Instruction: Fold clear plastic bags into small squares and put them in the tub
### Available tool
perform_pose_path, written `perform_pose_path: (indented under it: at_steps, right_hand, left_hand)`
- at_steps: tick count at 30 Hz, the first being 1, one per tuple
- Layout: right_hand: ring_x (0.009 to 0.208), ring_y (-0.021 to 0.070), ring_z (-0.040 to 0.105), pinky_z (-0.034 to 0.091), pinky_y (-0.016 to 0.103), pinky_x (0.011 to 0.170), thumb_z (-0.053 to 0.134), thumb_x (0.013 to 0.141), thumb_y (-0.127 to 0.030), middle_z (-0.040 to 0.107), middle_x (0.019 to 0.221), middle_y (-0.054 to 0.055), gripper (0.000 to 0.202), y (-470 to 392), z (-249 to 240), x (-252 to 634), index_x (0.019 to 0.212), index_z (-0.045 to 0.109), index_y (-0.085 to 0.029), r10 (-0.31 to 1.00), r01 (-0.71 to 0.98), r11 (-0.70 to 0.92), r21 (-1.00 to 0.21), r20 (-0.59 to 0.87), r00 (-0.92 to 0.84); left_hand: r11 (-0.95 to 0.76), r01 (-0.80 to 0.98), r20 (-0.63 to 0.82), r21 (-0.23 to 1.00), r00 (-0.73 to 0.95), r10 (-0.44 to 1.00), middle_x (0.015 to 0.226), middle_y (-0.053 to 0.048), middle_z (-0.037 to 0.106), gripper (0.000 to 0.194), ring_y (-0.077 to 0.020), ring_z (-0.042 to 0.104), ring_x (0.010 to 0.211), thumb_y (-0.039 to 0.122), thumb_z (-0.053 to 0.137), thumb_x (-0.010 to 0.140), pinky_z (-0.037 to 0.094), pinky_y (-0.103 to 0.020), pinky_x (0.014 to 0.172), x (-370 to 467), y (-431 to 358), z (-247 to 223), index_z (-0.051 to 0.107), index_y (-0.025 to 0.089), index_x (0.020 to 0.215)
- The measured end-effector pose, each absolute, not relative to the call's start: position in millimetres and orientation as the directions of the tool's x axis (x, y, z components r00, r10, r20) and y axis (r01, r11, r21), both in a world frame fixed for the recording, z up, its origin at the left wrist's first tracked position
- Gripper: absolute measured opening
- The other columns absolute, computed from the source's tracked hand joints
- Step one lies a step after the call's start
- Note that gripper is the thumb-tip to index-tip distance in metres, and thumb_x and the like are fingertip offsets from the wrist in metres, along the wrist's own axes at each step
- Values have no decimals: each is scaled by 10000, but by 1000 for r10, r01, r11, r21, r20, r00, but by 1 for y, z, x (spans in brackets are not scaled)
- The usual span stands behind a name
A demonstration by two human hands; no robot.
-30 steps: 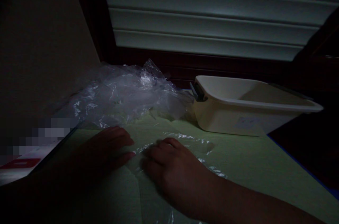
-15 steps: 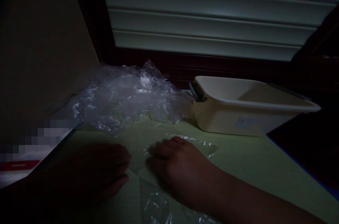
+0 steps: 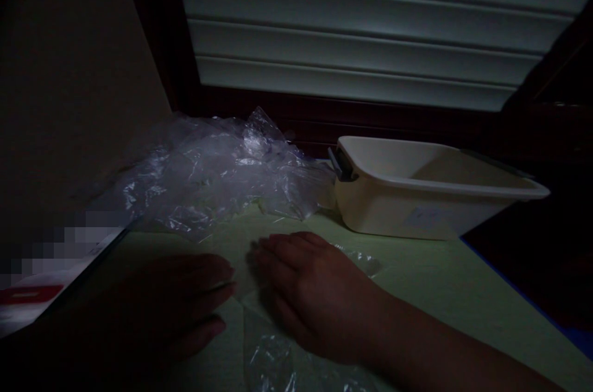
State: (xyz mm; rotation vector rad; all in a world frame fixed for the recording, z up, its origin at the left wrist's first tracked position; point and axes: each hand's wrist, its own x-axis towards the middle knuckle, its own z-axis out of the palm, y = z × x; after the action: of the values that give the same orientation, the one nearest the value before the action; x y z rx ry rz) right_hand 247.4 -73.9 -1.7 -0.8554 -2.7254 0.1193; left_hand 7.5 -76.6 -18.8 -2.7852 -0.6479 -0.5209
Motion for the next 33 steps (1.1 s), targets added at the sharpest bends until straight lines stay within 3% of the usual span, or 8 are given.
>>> perform_pose_path:
  at_steps: [4, 10, 14, 17, 21, 24, 28, 33]
  right_hand:
    - [1446, 294, 240, 226, 543, 1159, 459, 962, -480, 268, 1551, 198, 698, -81, 2, 247, 1492, 300, -56, 561, 533, 798, -280, 22, -828]
    - [1459, 294, 142, 98, 543, 1177, 457, 931, -584, 143, 1569, 163, 803, -82, 3, 251, 1518, 198, -101, 566, 578, 706, -410, -164, -808]
    - [1447, 307, 183, 151, 563, 1166, 478, 932, -559, 214, 1552, 167, 756, -83, 5, 258, 1510, 257, -124, 593, 586, 707, -396, -120, -796]
    - [1430, 353, 215, 230, 598, 1137, 495, 919, -567, 250, 1535, 195, 758, -83, 10, 264, 1492, 317, -104, 620, 624, 698, -352, -140, -772]
    - [1410, 387, 278, 302, 620, 1101, 516, 923, -535, 318, 1520, 228, 724, -78, 17, 267, 1465, 380, -76, 617, 633, 719, -287, -159, -771]
    - [1298, 314, 493, 439, 489, 1049, 617, 907, -363, 531, 1397, 186, 488, -75, 21, 267, 1330, 565, -123, 636, 612, 723, -319, -38, -771]
    - [953, 144, 658, 542, 236, 817, 686, 859, -217, 672, 1071, 47, 163, -79, 25, 263, 1015, 683, -172, 618, 513, 683, -521, 36, -786]
    - [900, 117, 653, 514, 178, 775, 773, 754, -127, 683, 985, 5, 223, -88, 24, 252, 961, 693, -152, 482, 419, 673, -609, -69, -874]
  left_hand:
    - [-876, 465, 445, -126, 816, 369, 843, -51, 679, 434, -172, 609, 673, 287, 240, 1053, 470, -288, 616, 7, -79, -19, 599, 177, 834]
    - [-867, 468, 455, -172, 818, 352, 903, -65, 701, 349, -201, 631, 752, 358, 343, 1029, 497, -305, 666, 5, -79, -23, 621, 173, 929]
    - [-870, 460, 437, -179, 829, 349, 970, -81, 707, 333, -200, 644, 816, 351, 362, 1031, 502, -296, 707, 2, -78, -21, 629, 163, 962]
    - [-867, 479, 384, -138, 833, 399, 882, -46, 706, 357, -185, 634, 738, 387, 369, 1022, 498, -283, 644, 3, -77, -16, 638, 195, 888]
    - [-871, 467, 406, -153, 833, 376, 790, -44, 683, 527, -175, 607, 649, 355, 199, 1060, 479, -285, 577, 8, -78, -10, 637, 186, 819]
    - [-862, 470, 456, -188, 819, 347, 755, -41, 665, 592, -172, 588, 619, 315, 120, 1065, 469, -290, 565, 11, -79, -9, 620, 185, 776]
    - [-869, 461, 482, -178, 811, 331, 759, -34, 651, 513, -170, 589, 632, 277, 178, 1059, 468, -288, 589, 10, -78, -15, 603, 183, 788]
    - [-867, 492, 460, -80, 790, 405, 780, -5, 650, 256, -169, 588, 665, 288, 398, 993, 467, -275, 623, 8, -78, -22, 581, 215, 829]
